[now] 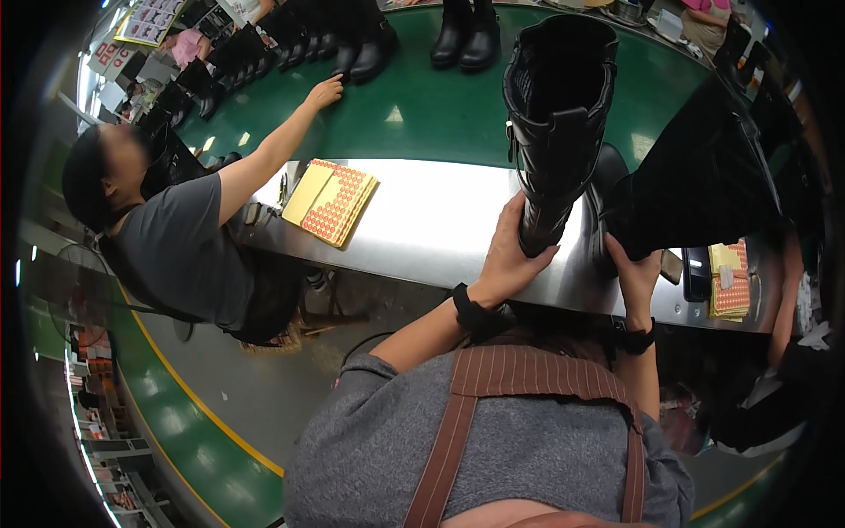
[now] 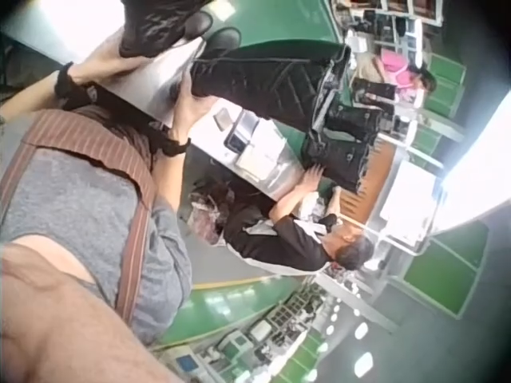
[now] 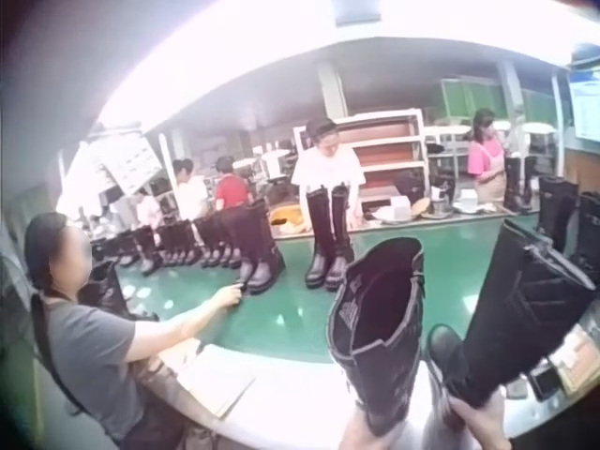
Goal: Inspecting and aligning black boots on a factory production line.
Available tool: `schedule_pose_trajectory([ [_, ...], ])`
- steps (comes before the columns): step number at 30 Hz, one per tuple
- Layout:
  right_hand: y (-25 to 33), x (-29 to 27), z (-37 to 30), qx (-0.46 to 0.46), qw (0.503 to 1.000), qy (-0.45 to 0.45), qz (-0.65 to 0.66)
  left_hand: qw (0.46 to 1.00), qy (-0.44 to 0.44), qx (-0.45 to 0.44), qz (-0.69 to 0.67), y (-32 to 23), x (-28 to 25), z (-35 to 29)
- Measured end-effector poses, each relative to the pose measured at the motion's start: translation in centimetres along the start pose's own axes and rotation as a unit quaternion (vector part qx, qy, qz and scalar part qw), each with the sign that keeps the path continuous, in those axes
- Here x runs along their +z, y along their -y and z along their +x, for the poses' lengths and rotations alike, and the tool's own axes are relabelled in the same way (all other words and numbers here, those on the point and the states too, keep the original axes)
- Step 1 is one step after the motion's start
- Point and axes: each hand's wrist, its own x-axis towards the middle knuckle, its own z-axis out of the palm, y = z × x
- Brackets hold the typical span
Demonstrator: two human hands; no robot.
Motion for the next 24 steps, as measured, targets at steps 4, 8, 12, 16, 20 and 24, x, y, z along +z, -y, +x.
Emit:
schedule_pose_trajectory([
  [4,-0.7,-0.4,0.2,-0.018,0.998,0.001,-0.056,0.999,0.019,-0.003,-0.030,0.3,-0.5,0.7],
  [8,-1.6,-1.7,0.8,-0.005,0.999,-0.037,-0.026,0.998,0.016,0.012,-0.054,0.7,-0.7,1.1],
  [12,-2.2,-4.0,0.7,-0.025,0.996,-0.080,0.010,0.999,-0.004,0.015,-0.049,0.9,-0.3,1.0],
  [16,-2.7,-5.3,0.0,-0.003,0.993,-0.112,0.027,0.999,-0.014,0.004,-0.044,1.0,0.0,0.8],
  [20,-3.1,-4.9,-0.4,0.024,0.998,-0.051,-0.028,0.999,-0.023,0.016,-0.031,1.0,0.2,0.7],
  [24,-3.3,-4.7,-0.5,-0.035,0.996,-0.070,-0.048,0.999,-0.021,0.022,-0.033,0.9,0.3,0.7],
])
